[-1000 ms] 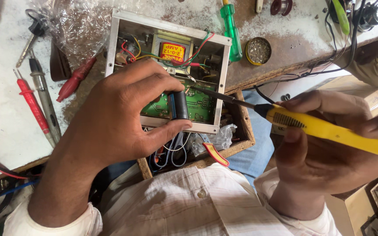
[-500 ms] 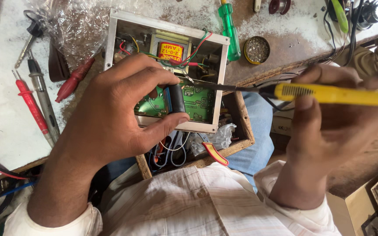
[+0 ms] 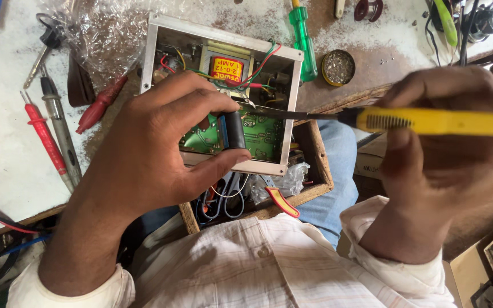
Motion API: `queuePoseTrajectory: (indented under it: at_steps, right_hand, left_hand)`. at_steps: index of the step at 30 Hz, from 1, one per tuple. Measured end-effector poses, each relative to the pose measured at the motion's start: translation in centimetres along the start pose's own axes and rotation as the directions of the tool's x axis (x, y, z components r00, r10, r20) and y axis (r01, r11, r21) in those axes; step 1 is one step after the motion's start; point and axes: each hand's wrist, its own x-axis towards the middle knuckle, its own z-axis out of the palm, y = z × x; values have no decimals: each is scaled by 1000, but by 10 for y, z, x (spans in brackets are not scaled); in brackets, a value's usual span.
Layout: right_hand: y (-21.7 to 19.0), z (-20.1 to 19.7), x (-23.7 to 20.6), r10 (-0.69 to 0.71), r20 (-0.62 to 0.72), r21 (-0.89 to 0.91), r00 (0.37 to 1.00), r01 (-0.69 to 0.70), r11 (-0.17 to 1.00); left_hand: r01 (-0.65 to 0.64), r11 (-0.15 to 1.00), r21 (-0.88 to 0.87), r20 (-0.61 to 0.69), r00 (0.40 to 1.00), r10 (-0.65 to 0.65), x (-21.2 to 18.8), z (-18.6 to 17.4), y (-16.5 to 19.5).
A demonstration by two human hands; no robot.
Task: The person uses a soldering iron to work on a circuit board inside a metal enclosure. They repeatedly heat solder joints and occasionally use a multimeter probe to test connections. The person also handles a cylindrical capacitor and places it on the board.
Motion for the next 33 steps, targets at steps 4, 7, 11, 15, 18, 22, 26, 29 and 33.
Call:
queuePoseTrajectory:
  at_steps: [4,7,11,15,18,22,26,29,33]
  right_hand:
    - [-9,1,-5,-15,-3,-3,1000,15,1000]
    - [-18,4,-9,-18,-47,-38,999,16,999]
    - [-27,1,-16,-37,-93,-137,995,24,990]
    - [-35,1,-27,-6,-133,-119,991,-10,993]
    - [-40,4,-31,23,-145,-95,989,-37,995]
    - [-42,11,-26,38,-136,-54,990,-45,997]
    - [-38,18,-18,-12,-94,-26,996,10,1000]
    - [-34,18,-16,-41,-62,-30,997,39,999]
    - [-30,14,-13,-98,-6,-51,995,98,994]
  left_hand:
    - [2,1000,-14,9,1000,-2,0,1,0]
    - [-1,999,-39,12,1000,2,1,0,-1]
    - [-22,998,-51,-15,1000,21,1,0,-3]
    - [-32,999,-4,-2,999,32,1,3,-3]
    - [-41,997,62,-33,999,43,2,5,-3]
    - [-22,999,-40,-134,991,16,4,2,-3]
    - [25,996,-84,-200,979,-42,5,0,0]
    - [32,996,-83,-206,977,-48,6,0,3]
    - [21,997,-75,-206,978,-36,8,0,3]
